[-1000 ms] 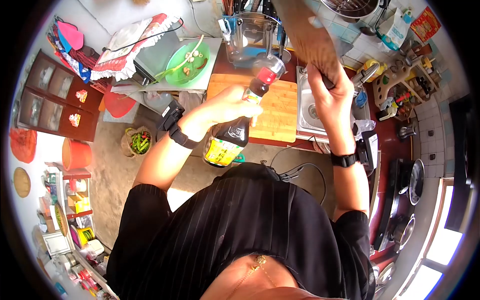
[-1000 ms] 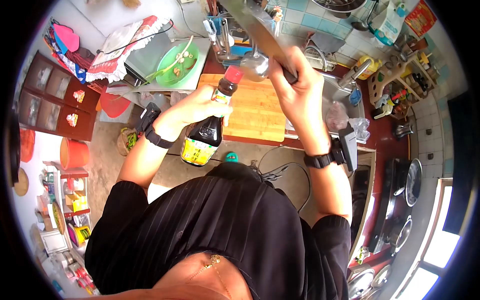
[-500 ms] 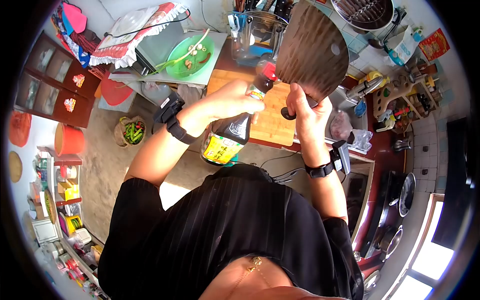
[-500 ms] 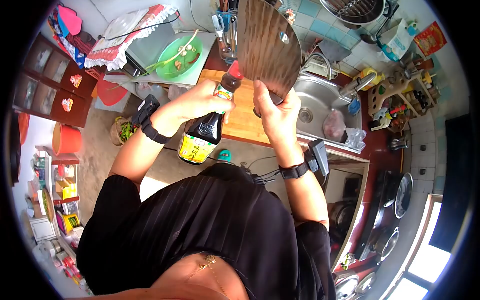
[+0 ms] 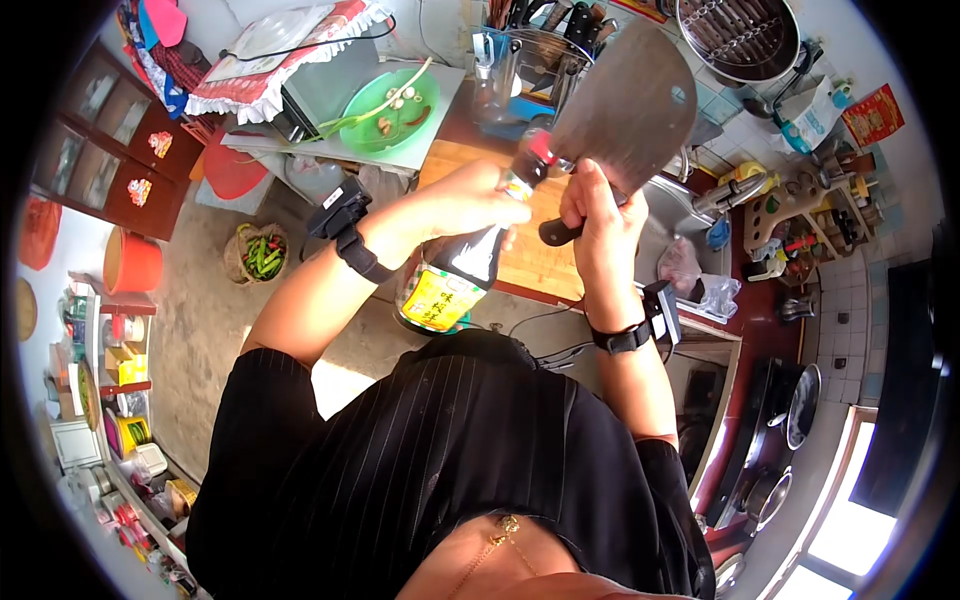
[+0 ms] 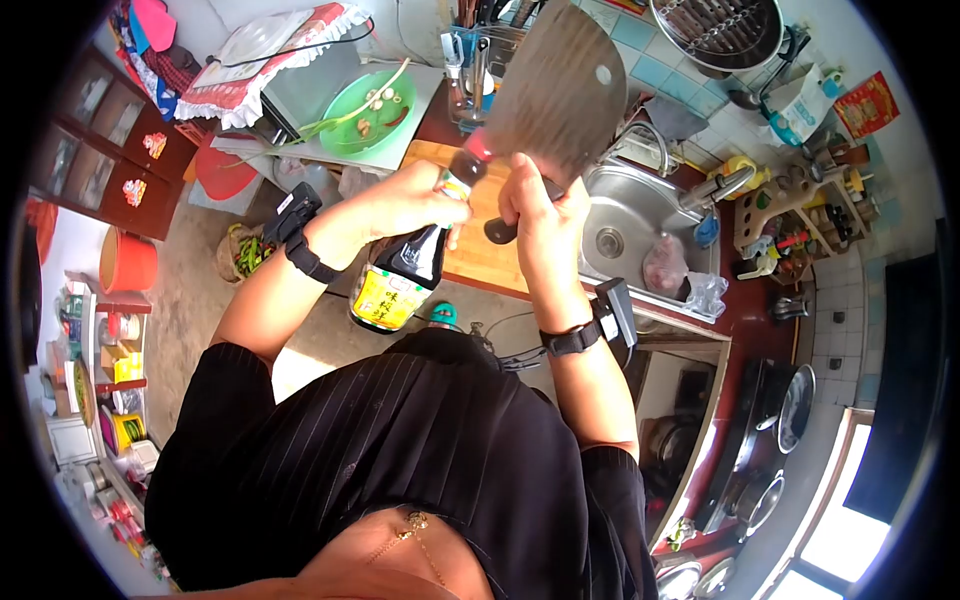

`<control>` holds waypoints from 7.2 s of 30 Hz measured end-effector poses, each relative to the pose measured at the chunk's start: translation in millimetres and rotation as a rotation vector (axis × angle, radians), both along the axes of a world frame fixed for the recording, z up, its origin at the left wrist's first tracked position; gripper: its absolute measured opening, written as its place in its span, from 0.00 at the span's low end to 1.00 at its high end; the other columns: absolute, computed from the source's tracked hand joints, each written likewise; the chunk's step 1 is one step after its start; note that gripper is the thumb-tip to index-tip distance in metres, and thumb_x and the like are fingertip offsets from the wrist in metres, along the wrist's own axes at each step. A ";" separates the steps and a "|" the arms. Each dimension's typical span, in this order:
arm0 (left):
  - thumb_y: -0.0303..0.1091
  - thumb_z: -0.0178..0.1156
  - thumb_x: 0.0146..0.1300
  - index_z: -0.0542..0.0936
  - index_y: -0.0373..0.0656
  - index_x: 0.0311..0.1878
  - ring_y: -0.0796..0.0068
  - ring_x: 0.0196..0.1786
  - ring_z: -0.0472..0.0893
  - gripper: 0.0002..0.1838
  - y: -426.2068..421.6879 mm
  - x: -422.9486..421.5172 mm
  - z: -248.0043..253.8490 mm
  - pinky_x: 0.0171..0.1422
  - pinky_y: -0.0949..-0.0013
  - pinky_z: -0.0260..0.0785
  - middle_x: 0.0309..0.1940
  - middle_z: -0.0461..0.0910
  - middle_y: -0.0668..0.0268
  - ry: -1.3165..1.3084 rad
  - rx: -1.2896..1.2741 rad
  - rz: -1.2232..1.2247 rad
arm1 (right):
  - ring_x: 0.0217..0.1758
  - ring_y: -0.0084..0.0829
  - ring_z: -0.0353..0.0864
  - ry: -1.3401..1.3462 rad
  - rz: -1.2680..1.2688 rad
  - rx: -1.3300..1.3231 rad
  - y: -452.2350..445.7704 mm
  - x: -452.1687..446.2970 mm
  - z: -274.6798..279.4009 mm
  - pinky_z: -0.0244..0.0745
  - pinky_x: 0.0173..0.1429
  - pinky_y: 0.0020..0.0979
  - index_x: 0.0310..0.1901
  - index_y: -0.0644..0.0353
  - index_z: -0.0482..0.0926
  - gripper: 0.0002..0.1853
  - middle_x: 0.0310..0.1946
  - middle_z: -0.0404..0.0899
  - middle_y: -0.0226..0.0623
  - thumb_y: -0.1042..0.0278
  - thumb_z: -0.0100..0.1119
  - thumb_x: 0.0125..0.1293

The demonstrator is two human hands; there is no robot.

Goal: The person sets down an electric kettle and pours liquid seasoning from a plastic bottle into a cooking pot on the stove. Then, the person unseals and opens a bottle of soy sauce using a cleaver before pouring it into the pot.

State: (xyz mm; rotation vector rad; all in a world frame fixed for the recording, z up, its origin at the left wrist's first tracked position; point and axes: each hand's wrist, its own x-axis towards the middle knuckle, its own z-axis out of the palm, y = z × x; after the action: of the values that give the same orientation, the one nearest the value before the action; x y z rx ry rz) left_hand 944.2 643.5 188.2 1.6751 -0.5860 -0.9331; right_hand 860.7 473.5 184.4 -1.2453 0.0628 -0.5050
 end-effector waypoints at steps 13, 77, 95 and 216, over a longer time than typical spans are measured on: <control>0.31 0.62 0.62 0.80 0.38 0.32 0.74 0.30 0.84 0.07 11.3 17.4 -16.3 0.36 0.69 0.75 0.25 0.84 0.64 -0.082 0.018 0.023 | 0.20 0.19 0.66 -0.007 0.035 -0.155 0.4 4.2 10.2 0.60 0.25 0.24 0.34 0.62 0.78 0.09 0.20 0.70 0.27 0.72 0.61 0.75; 0.40 0.65 0.55 0.80 0.35 0.36 0.49 0.33 0.84 0.15 48.8 58.0 -53.1 0.40 0.54 0.73 0.25 0.82 0.49 -0.512 0.342 0.231 | 0.40 0.40 0.80 -0.354 -0.187 -1.341 34.6 92.5 -23.2 0.78 0.44 0.39 0.42 0.57 0.83 0.13 0.37 0.78 0.36 0.78 0.72 0.56; 0.41 0.66 0.53 0.81 0.34 0.30 0.53 0.30 0.85 0.16 34.7 62.6 -37.6 0.39 0.57 0.75 0.25 0.83 0.51 -0.470 0.312 0.091 | 0.40 0.47 0.77 -0.334 -0.228 -1.413 26.5 70.4 -21.0 0.76 0.43 0.42 0.39 0.63 0.76 0.10 0.37 0.75 0.42 0.84 0.65 0.59; 0.32 0.67 0.57 0.82 0.37 0.43 0.66 0.34 0.85 0.13 -107.5 25.6 -43.3 0.40 0.63 0.76 0.31 0.85 0.59 -0.522 0.019 -0.169 | 0.40 0.43 0.89 0.197 -0.821 -0.756 -28.8 -21.5 -17.9 0.84 0.42 0.36 0.47 0.61 0.79 0.10 0.38 0.86 0.43 0.72 0.66 0.66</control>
State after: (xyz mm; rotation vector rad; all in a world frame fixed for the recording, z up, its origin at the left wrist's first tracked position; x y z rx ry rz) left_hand 969.9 536.0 144.9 1.9172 -1.0832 -0.6109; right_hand 839.2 444.7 166.5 -2.0044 0.6140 -1.1811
